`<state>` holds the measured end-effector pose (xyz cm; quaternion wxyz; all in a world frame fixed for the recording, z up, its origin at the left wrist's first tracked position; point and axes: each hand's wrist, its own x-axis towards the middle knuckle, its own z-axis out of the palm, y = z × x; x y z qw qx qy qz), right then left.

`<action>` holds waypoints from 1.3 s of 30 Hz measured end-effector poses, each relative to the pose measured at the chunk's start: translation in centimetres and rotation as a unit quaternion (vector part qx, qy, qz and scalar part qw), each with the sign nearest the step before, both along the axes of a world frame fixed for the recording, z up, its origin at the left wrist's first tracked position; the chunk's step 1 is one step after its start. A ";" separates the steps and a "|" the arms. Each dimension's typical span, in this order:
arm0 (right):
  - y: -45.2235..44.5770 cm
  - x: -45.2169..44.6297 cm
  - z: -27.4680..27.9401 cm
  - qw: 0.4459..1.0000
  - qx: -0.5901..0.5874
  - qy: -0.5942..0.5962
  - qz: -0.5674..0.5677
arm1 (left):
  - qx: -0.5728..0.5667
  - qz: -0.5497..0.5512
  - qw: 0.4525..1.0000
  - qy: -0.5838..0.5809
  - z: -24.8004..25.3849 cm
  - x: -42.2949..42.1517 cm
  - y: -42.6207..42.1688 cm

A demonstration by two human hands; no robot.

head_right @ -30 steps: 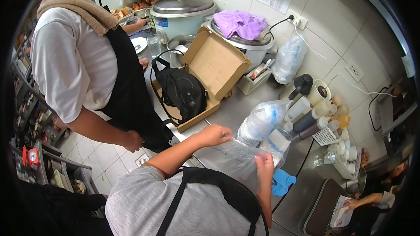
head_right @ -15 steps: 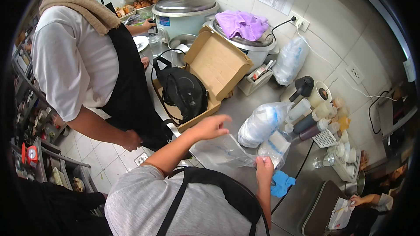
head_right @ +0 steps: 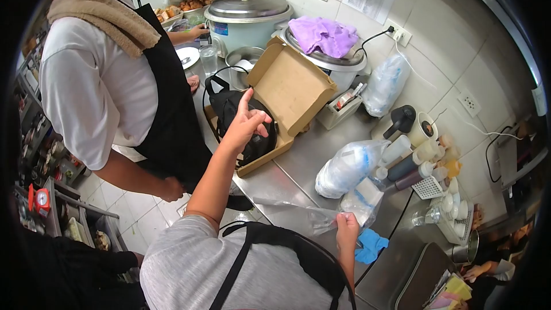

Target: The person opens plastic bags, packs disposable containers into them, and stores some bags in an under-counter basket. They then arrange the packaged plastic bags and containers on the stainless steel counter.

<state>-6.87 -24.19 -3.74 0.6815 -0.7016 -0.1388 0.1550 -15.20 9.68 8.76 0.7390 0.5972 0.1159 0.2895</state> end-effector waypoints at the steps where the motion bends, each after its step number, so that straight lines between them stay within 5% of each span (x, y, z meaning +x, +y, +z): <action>1: 0.0 -0.1 0.2 1.000 -0.007 0.001 -0.001 | -0.010 -0.003 1.000 0.004 -0.3 0.1 -0.2; 6: 0.5 -0.9 1.3 1.000 -0.006 0.022 0.016 | 0.062 -0.137 0.987 0.052 -2.1 1.4 -3.0; 11: 1.9 -1.3 1.4 0.995 0.006 -0.013 0.101 | 0.357 -0.332 0.870 0.068 -6.6 2.5 -10.4; 16: 2.4 -1.9 1.6 0.992 0.039 -0.023 0.117 | 0.295 -0.480 0.822 0.080 -9.6 2.0 -14.1; 25: 2.2 -1.7 1.5 0.993 0.018 -0.002 0.115 | 0.313 -0.506 0.788 0.159 -9.4 0.8 -14.5; 39: 1.8 -1.9 1.1 0.994 0.010 0.008 0.110 | 0.295 -0.477 0.817 0.135 -11.6 1.1 -14.4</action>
